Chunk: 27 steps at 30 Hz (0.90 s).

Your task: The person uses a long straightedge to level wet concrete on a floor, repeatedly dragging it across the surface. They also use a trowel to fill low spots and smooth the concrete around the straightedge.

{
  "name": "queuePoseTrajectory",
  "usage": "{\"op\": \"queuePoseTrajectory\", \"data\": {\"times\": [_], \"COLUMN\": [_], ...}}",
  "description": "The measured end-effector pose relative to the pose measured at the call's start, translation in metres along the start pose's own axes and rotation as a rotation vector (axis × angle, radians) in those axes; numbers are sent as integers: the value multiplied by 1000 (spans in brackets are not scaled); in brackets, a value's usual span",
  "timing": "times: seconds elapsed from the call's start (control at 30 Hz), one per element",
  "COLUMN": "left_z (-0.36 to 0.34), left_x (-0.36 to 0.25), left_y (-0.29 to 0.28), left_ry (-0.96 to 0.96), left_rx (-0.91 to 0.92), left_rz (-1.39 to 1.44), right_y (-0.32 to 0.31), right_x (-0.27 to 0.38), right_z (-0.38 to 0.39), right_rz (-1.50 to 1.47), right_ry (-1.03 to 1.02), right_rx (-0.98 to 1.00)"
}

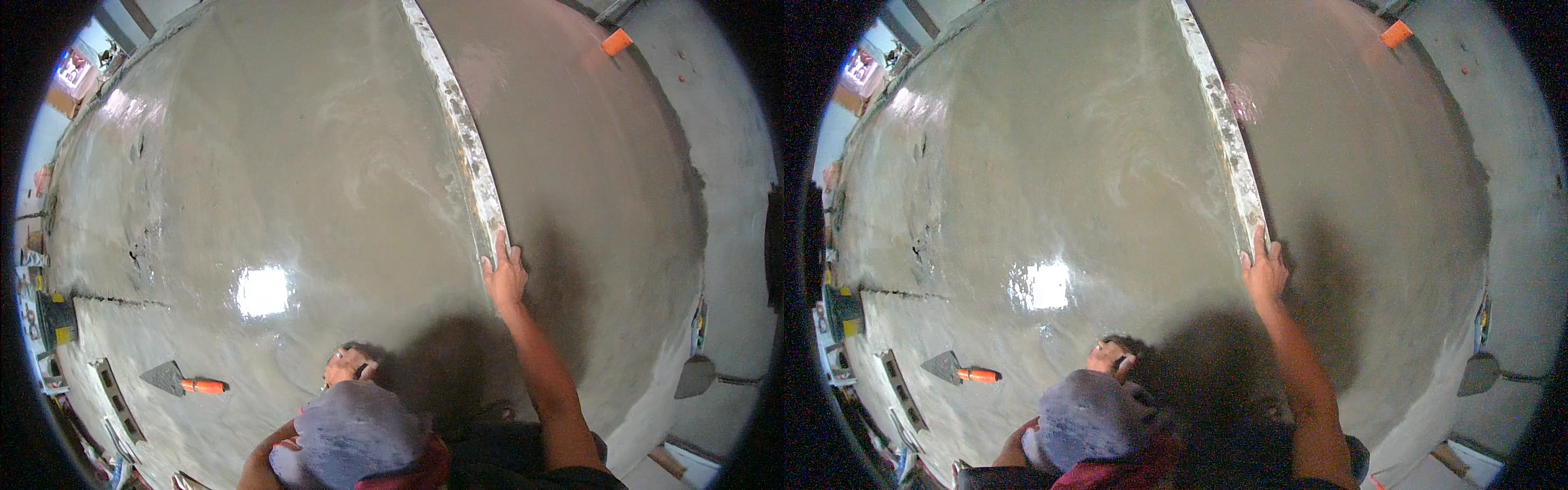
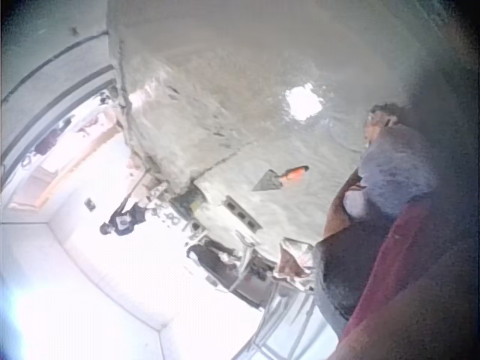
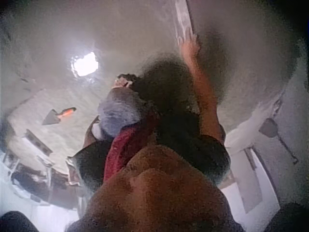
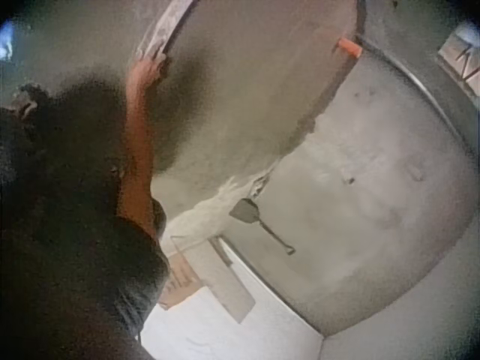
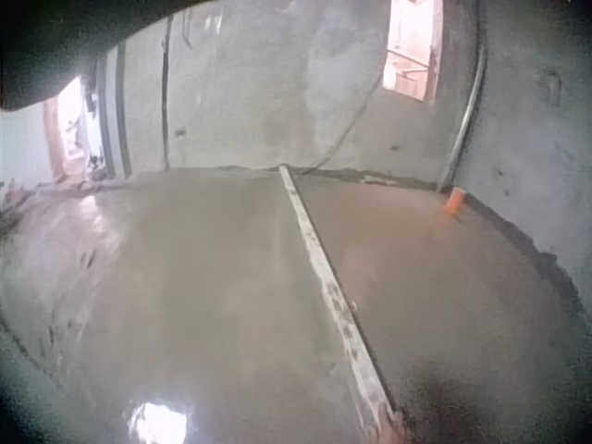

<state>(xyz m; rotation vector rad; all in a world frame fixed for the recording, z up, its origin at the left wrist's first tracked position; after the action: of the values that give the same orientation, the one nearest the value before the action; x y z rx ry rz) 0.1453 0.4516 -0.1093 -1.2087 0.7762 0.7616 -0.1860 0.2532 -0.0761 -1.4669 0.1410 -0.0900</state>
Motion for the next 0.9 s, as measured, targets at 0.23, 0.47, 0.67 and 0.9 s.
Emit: {"op": "queuePoseTrajectory", "data": {"times": [0.23, 0.47, 0.67, 0.9], "left_z": [5, 2, 2, -4], "left_x": [3, -10, 1, 1], "left_y": [6, -3, -1, 3], "left_ry": [61, 14, 94, 63], "left_rx": [51, 2, -17, 66], "left_rz": [-101, -12, 42, -67], "right_y": [7, 6, 9, 10], "right_x": [10, 5, 21, 21], "right_z": [-12, 8, 2, 13], "right_rz": [-5, 1, 46, -13], "right_ry": [-15, -11, -31, -11], "right_rx": [-6, -15, -34, 32]}}
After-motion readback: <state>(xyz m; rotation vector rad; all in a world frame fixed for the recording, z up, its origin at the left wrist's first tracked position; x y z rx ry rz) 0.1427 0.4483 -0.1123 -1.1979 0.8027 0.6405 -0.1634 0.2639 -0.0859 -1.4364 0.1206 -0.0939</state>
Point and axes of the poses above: each hand's wrist, its own z-axis away from the middle knuckle, its own y-axis out of the palm, x = y × z, the point moved 7 cm from there along -z, towards the middle knuckle, and after that the axes turned 11 degrees about z, right-handed, at the moved point
